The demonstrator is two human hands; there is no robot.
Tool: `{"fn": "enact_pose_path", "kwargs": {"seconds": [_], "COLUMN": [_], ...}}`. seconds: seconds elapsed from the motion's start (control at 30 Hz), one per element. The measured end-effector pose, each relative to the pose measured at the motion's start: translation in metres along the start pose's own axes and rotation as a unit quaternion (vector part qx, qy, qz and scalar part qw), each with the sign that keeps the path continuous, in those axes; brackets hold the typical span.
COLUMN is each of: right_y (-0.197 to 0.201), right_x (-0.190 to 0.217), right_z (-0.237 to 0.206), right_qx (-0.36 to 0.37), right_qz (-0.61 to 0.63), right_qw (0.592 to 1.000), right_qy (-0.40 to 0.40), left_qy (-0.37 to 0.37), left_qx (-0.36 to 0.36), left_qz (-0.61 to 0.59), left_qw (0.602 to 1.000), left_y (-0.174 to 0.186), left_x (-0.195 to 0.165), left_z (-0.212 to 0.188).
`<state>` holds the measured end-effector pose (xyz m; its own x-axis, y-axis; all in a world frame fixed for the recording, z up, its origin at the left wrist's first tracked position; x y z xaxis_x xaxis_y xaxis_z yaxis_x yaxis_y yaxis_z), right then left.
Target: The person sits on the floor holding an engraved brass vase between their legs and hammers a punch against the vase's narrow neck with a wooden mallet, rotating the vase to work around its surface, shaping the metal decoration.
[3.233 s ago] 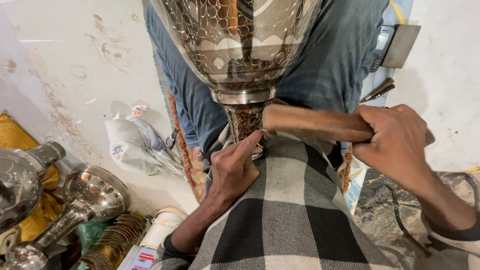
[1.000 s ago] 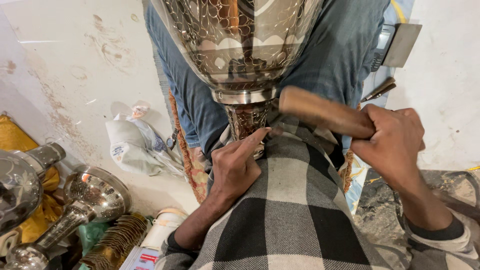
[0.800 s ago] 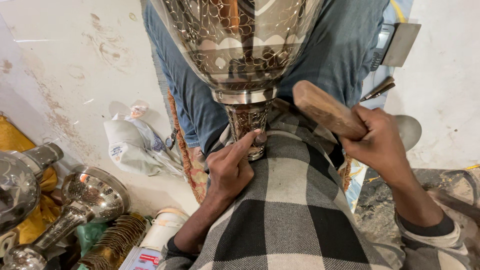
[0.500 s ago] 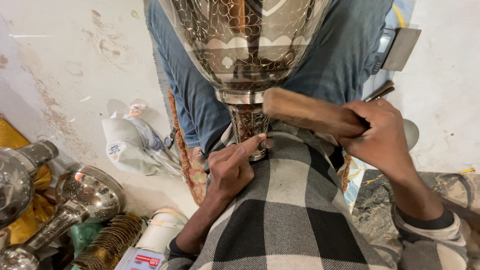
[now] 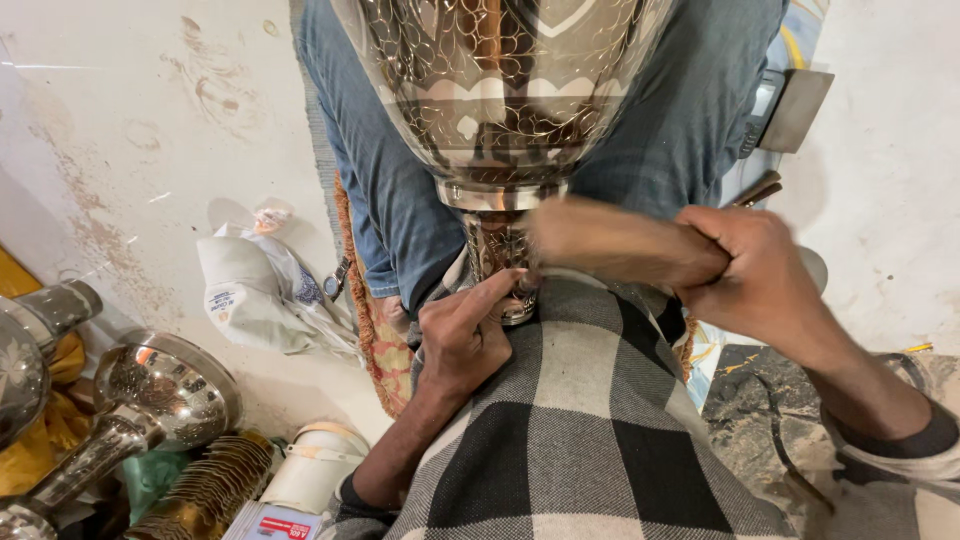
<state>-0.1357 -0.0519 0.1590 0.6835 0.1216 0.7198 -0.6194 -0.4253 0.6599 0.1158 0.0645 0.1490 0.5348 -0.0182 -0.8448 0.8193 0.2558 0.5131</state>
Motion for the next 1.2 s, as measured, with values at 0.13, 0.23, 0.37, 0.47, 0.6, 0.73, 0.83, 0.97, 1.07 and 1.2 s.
{"fn": "enact_pose_path", "kwargs": {"seconds": [0.13, 0.23, 0.37, 0.47, 0.6, 0.73, 0.83, 0.97, 1.07, 1.2], "right_y": [0.000, 0.003, 0.002, 0.006, 0.008, 0.001, 0.000, -0.003, 0.000, 0.001], "right_x": [-0.004, -0.006, -0.007, 0.001, 0.004, -0.004, -0.003, -0.010, -0.009, -0.011], "right_z": [-0.006, -0.006, -0.004, -0.001, 0.001, -0.003, -0.002, -0.004, -0.004, -0.006], "right_qx": [-0.001, -0.016, 0.030, 0.029, 0.018, 0.053, 0.013, 0.074, 0.062, 0.037], "right_qz": [-0.177, 0.019, -0.120, -0.070, -0.083, -0.241, 0.006, -0.165, -0.091, -0.103], "right_qw": [0.984, 1.000, 0.992, 0.997, 0.996, 0.968, 0.999, 0.982, 0.993, 0.993], "right_qy": [0.013, -0.007, -0.021, -0.019, -0.030, -0.037, -0.038, -0.047, -0.052, -0.041], "left_qy": [0.013, 0.005, 0.038, 0.019, 0.021, 0.021, 0.020, 0.024, 0.020, 0.014], "left_qx": [0.005, 0.003, 0.029, 0.019, 0.018, 0.021, 0.019, 0.027, 0.030, 0.031], "left_qz": [0.015, 0.010, 0.023, -0.014, 0.000, -0.004, -0.008, 0.007, -0.009, 0.001], "left_qw": [1.000, 1.000, 0.999, 1.000, 1.000, 1.000, 1.000, 0.999, 0.999, 0.999], "left_y": [0.001, 0.002, 0.000, 0.002, 0.004, 0.005, 0.006, 0.006, 0.007, 0.008], "left_x": [0.001, 0.002, 0.009, 0.006, 0.006, 0.005, 0.005, 0.007, 0.007, 0.008], "left_z": [0.000, 0.001, 0.002, 0.003, 0.004, 0.006, 0.007, 0.006, 0.006, 0.005]}}
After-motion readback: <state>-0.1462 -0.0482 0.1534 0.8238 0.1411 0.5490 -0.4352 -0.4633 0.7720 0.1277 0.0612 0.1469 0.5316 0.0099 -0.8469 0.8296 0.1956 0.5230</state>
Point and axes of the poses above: each hand's wrist, its own z-axis towards the middle knuckle, its own y-axis out of the back of the hand, x = y × z, the point moved 5 cm from there along z, towards the middle knuckle, and after that the axes turned 12 degrees about -x, right-handed, at the moved point
